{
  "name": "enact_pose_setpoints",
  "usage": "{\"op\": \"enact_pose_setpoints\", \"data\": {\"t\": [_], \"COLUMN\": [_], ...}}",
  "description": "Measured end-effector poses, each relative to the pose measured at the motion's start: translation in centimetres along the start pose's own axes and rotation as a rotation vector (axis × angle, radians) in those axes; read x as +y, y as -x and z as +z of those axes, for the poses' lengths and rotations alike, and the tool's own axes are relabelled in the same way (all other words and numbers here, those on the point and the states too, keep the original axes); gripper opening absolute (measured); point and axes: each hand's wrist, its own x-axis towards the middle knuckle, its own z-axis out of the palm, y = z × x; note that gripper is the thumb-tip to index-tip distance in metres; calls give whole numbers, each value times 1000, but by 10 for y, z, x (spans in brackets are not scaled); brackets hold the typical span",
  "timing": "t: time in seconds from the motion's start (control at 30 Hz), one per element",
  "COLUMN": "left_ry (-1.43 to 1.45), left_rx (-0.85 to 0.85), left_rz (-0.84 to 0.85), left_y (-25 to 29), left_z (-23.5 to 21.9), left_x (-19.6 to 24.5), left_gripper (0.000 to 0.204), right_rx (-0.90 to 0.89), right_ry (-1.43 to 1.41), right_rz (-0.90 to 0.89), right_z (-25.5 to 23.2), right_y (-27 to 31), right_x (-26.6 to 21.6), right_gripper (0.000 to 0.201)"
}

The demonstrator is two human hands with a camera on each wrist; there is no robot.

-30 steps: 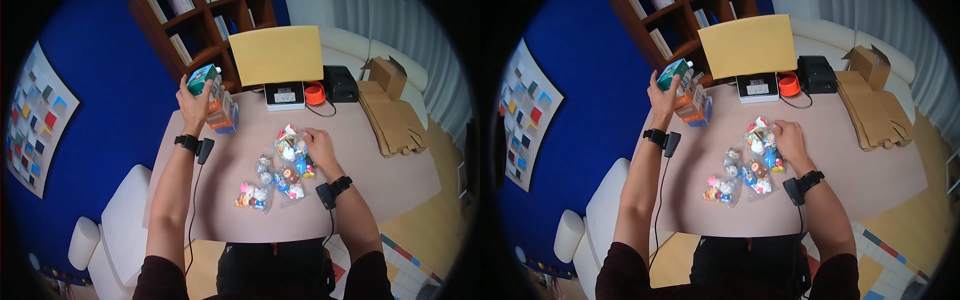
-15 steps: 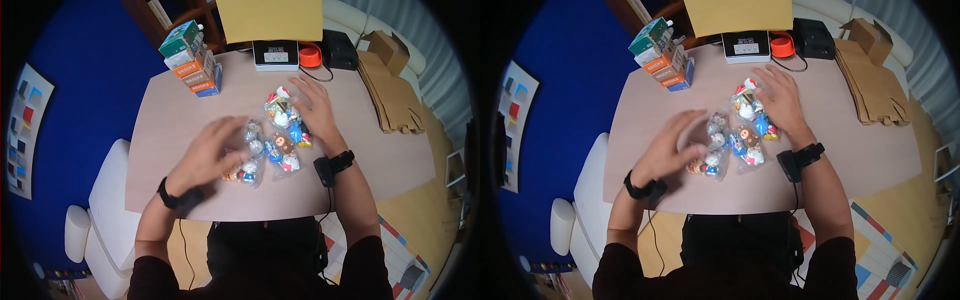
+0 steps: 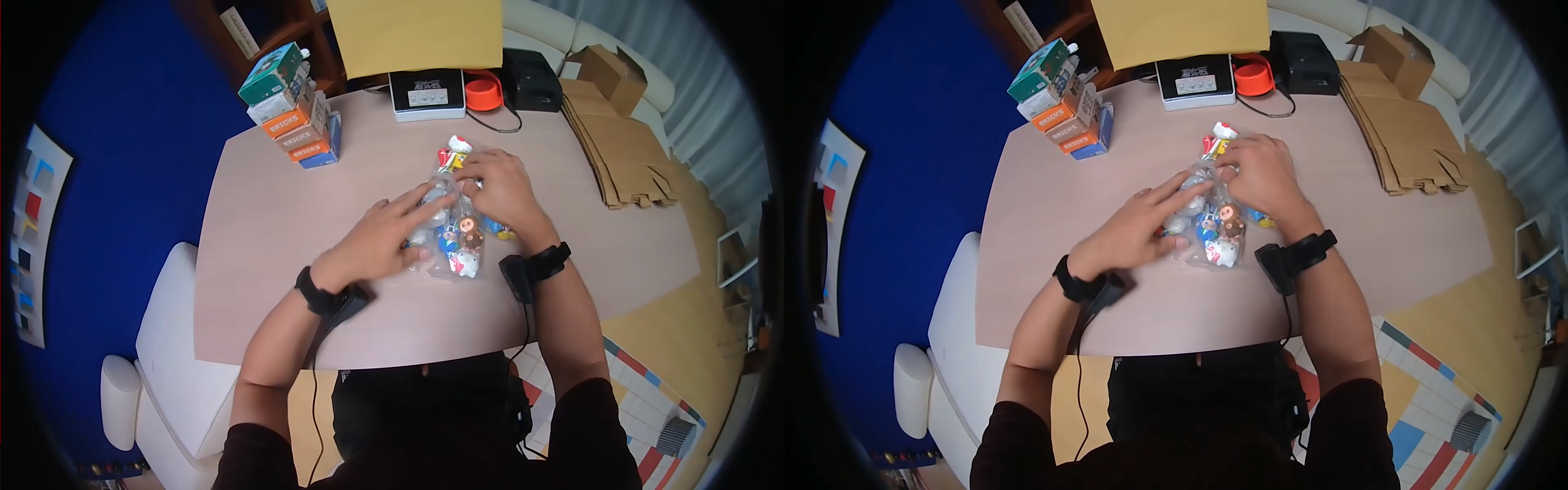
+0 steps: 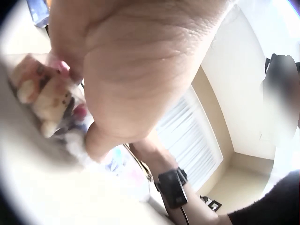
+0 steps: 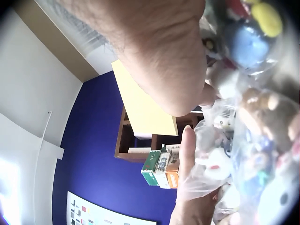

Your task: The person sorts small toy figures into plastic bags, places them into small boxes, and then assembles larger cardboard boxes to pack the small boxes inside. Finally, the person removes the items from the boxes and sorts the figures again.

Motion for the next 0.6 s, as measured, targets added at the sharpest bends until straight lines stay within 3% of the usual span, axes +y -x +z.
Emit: {"op": "enact_pose_setpoints", "data": {"t": [0.07,0.1,0.13,0.2,0.27,0.33,0.4,0.47,0.6], "left_ry": [446,522,525,568,538,524,473,317,446], "left_rx": [-120,-118,-118,-115,-121,-141,-126,-154,-132], "left_rz": [-109,-124,-116,-278,-269,-472,-474,-372,-502], "left_y": [-19,-25,-27,-30,-24,-16,-4,8,10], "left_z": [-11,-16,-23,-38,-43,-48,-42,-31,-21], "left_x": [-6,-8,-10,-12,-32,-42,-51,-63,-70], "left_gripper": [101,102,102,101,96,89,78,63,45], "right_rx": [-23,6,33,53,74,263,350,434,444], "right_ry": [-6,-26,-45,-70,-99,-5,-7,-13,-130], "right_rz": [87,108,132,126,123,40,12,-22,-156], "right_z": [-9,-10,-9,-7,-5,-3,0,1,7], "right_y": [-2,-1,-1,0,-1,-2,-4,-4,-2], "right_x": [8,12,14,20,20,15,6,-4,-30], "right_gripper": [18,18,19,19,18,17,17,18,19]}}
